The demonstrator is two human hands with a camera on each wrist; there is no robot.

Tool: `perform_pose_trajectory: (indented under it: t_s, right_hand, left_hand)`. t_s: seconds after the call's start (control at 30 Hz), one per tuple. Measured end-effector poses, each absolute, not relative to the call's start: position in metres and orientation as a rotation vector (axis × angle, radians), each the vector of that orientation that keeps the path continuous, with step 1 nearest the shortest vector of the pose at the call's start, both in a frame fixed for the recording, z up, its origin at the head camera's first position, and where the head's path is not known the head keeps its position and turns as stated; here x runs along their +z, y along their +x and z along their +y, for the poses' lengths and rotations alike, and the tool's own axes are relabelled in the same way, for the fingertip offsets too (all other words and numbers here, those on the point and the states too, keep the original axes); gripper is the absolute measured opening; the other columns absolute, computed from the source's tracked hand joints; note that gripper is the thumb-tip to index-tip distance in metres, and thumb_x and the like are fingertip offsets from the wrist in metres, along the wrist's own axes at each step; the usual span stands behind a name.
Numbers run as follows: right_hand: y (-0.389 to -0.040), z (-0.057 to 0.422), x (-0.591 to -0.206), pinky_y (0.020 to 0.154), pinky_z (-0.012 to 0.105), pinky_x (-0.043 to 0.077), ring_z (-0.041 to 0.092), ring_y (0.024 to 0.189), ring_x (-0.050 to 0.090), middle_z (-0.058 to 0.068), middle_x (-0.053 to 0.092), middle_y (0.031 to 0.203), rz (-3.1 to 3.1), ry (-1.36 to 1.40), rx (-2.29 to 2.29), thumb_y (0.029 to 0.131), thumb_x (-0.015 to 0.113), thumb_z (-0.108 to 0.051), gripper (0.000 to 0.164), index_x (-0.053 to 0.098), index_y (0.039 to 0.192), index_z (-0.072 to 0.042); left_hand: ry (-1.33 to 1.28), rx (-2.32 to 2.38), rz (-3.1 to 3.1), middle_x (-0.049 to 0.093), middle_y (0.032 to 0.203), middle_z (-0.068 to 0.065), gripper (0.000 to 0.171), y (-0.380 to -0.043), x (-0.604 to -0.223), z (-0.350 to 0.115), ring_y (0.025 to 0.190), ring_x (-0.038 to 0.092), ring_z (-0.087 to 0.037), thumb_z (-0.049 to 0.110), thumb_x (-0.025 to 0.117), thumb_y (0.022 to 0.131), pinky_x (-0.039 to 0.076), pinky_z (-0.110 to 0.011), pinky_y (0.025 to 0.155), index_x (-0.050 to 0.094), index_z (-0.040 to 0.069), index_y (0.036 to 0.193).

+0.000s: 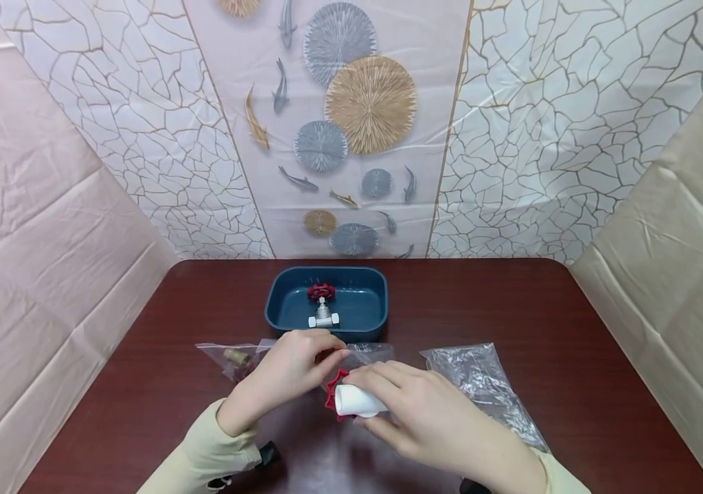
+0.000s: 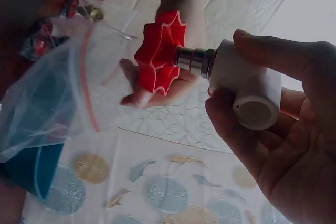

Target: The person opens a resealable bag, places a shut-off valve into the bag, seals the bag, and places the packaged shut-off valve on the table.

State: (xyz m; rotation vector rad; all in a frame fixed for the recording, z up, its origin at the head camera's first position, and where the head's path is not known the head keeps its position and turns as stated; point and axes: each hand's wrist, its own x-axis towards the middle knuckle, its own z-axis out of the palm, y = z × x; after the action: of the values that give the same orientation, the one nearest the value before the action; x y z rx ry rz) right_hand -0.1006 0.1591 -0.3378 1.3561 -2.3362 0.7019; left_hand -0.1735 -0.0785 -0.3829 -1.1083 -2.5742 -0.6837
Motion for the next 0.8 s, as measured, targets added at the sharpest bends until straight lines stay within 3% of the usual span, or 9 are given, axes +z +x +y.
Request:
perform_pose_trajectory:
  t_s: [0.17,0.37,0.63,0.8]
  right_hand:
    - [-0.103,0.157,-0.347,0.071,0.032,0.056,0.008,0.095,0.064,-0.007,0.064,0.117,-2.332,1.28,0.598,0.087,0.08,-0.023,0.042,0.063,0.125,-0.018]
    - [-0.105,0.153,-0.361,0.065,0.033,0.057,0.012,0.092,0.065,-0.003,0.063,0.115,-2.321,1.232,0.497,0.069,0.089,-0.01,0.055,0.064,0.119,-0.013]
    - [-0.108,0.144,-0.381,0.058,0.031,0.055,0.013,0.083,0.067,0.0,0.066,0.107,-2.318,1.174,0.311,0.069,0.089,-0.017,0.048,0.068,0.112,-0.009]
    - [-0.11,0.142,-0.394,0.046,0.028,0.048,0.013,0.069,0.065,0.002,0.066,0.099,-2.309,1.103,0.253,0.068,0.09,-0.022,0.048,0.068,0.109,-0.008]
  left_hand:
    - [-1.106,-0.767,-2.601,0.071,0.086,0.004,0.014,-0.176,-0.382,-0.078,0.07,0.059,-0.002,0.023,0.069,0.097,0.051,-0.019,0.066,0.077,0.012,0.098]
    - [-1.129,-0.821,-2.588,0.071,0.085,0.005,0.013,-0.175,-0.381,-0.075,0.068,0.056,-0.001,0.021,0.068,0.097,0.048,-0.017,0.064,0.077,0.012,0.097]
    - [-1.187,-0.863,-2.589,0.069,0.081,0.007,0.014,-0.172,-0.383,-0.069,0.059,0.049,0.002,0.02,0.066,0.099,0.041,-0.013,0.056,0.077,0.011,0.097]
    - [-1.235,-0.799,-2.612,0.069,0.082,0.006,0.014,-0.171,-0.386,-0.065,0.064,0.051,0.001,0.019,0.065,0.099,0.042,-0.013,0.06,0.076,0.011,0.098]
